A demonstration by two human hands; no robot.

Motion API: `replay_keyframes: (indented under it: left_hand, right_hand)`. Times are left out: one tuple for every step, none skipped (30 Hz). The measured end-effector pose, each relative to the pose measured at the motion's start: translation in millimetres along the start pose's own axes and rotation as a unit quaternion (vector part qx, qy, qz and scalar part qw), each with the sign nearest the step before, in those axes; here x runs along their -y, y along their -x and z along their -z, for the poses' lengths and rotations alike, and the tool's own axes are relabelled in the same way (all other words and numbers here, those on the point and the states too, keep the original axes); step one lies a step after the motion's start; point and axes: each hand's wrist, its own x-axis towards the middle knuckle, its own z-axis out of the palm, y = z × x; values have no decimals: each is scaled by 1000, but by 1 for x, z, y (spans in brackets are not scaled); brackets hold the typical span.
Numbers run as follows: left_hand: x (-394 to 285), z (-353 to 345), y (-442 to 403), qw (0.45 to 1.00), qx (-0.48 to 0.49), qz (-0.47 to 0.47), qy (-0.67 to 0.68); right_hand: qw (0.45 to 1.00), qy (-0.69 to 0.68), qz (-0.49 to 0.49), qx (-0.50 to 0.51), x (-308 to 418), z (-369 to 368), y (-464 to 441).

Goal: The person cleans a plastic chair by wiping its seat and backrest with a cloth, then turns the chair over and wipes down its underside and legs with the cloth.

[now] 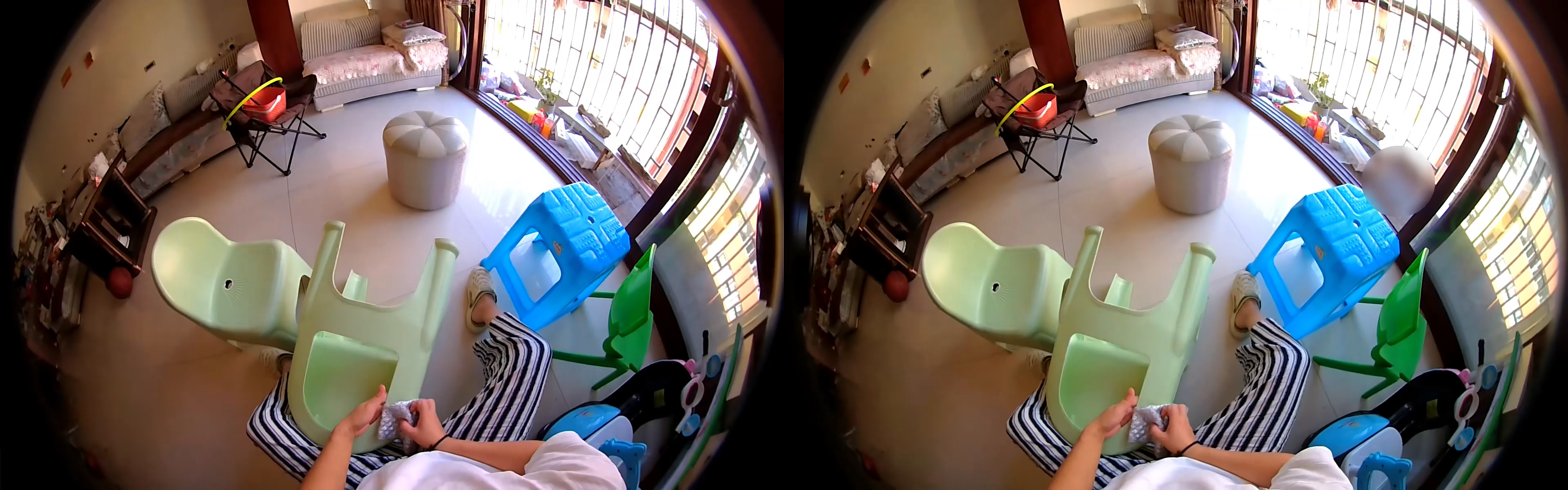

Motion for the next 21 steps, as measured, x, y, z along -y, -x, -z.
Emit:
replay_keyframes:
  left_hand:
    - [5, 5, -2, 1000, 12, -15, -21]
    - [9, 11, -5, 998, 23, -29, -42]
    - [34, 31, -23, 994, 2, -15, -112]
    - [32, 27, -19, 991, -1, -25, -131]
    - [30, 21, -15, 988, -5, -34, -149]
    - [19, 13, -8, 988, -5, -35, -149]
    - [11, 7, -2, 987, 5, -35, -155]
    - [7, 5, 1, 986, 15, -36, -161]
    - [8, 8, -2, 986, 14, -37, -162]
    - [13, 14, -7, 984, 18, -54, -168]
    - [16, 18, -10, 982, 23, -70, -175]
    - [18, 21, -11, 982, 22, -71, -176]
    - [20, 22, -12, 984, 16, -65, -168]
    - [21, 23, -13, 985, 10, -59, -159]
    - [21, 24, -15, 985, 12, -59, -159]
    - [23, 25, -16, 987, 21, -60, -147]
    - [25, 24, -16, 989, 30, -59, -135]
    - [26, 23, -15, 989, 31, -57, -134]
    - [27, 22, -15, 988, 20, -51, -141]
    - [26, 21, -15, 988, 8, -46, -149]
    - [21, 17, -11, 988, 8, -47, -149]
  right_hand:
    - [999, -25, -28, -22, -5, 0, -5]
    - [996, -49, -55, -45, -12, 2, -17]
    - [991, -57, -77, -93, -31, 0, -39]
    - [977, -113, -127, -129, -42, 5, -68]
    - [954, -192, -188, -134, -45, 16, -98]
    - [945, -206, -194, -164, -34, 31, -123]
    - [945, -200, -173, -192, -45, 34, -148]
    - [940, -221, -172, -197, -42, 41, -164]
    - [944, -205, -170, -194, -46, 38, -169]
    - [949, -188, -168, -191, -50, 34, -174]
    - [951, -182, -181, -173, -55, 25, -164]
    - [953, -175, -194, -155, -63, 14, -154]
    - [946, -184, -238, -120, -38, 19, -128]
    - [923, -225, -302, -78, -13, 24, -105]
    - [898, -295, -320, -62, -40, 2, -86]
    - [884, -295, -361, 8, -51, -5, -67]
    - [857, -287, -419, 86, -44, -1, -52]
    - [817, -300, -464, 163, -20, 13, -42]
    - [825, -297, -456, 154, -3, 19, -34]
    - [832, -295, -446, 145, 7, 20, -30]
    - [833, -295, -446, 145, 5, 20, -30]
